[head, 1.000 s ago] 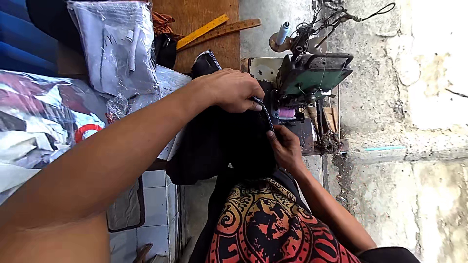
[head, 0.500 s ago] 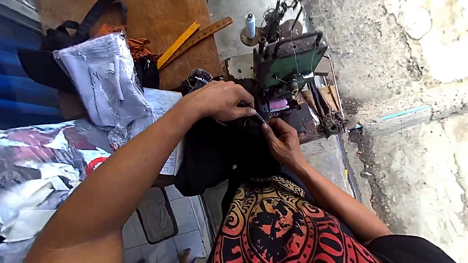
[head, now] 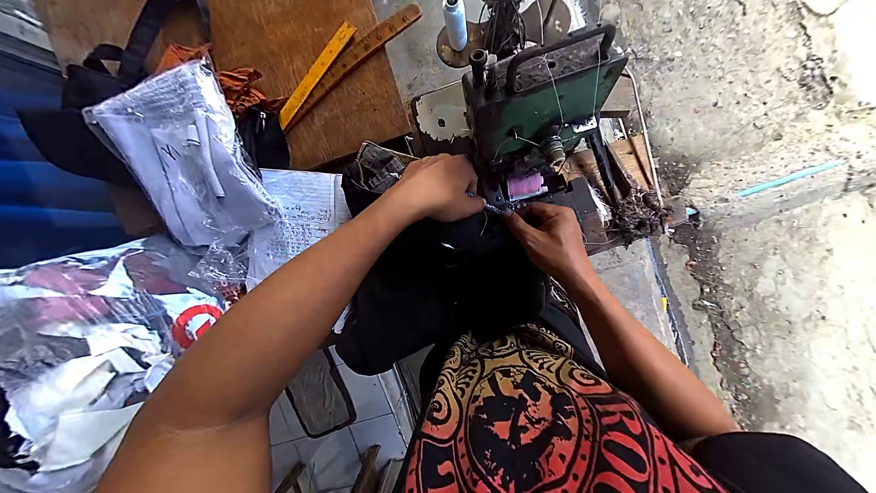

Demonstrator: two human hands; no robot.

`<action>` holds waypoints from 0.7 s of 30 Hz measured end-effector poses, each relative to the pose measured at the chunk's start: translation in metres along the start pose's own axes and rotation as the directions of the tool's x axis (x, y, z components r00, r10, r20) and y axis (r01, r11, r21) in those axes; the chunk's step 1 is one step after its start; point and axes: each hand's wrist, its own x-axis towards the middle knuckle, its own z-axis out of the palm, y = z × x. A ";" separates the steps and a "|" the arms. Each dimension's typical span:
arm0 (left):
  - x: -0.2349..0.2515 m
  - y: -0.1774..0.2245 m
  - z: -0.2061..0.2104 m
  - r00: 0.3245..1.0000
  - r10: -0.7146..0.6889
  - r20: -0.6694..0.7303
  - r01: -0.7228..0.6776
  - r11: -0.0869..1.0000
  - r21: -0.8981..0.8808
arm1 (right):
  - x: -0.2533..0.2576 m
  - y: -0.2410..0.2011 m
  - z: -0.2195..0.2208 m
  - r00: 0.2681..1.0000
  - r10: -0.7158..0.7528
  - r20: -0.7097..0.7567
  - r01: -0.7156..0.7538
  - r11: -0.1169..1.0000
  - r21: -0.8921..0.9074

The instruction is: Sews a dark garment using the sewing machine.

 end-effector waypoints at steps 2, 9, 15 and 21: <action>0.007 -0.003 -0.003 0.999 0.027 -0.018 -0.027 1.000 -0.010 | 0.011 0.002 0.002 1.000 -0.008 0.003 0.008 1.000 -0.003; 0.012 -0.002 -0.009 0.993 -0.114 -0.032 0.114 0.993 -0.017 | 0.019 0.009 0.002 0.999 -0.044 0.000 0.044 0.993 0.114; 0.020 -0.010 -0.015 0.975 -0.159 -0.154 0.141 0.982 -0.123 | 0.024 0.014 0.008 0.996 -0.071 -0.058 0.077 0.992 0.097; 0.011 0.006 -0.022 0.951 -0.195 -0.239 0.198 0.980 -0.011 | 0.022 0.012 0.017 0.982 -0.122 -0.146 0.129 0.991 0.045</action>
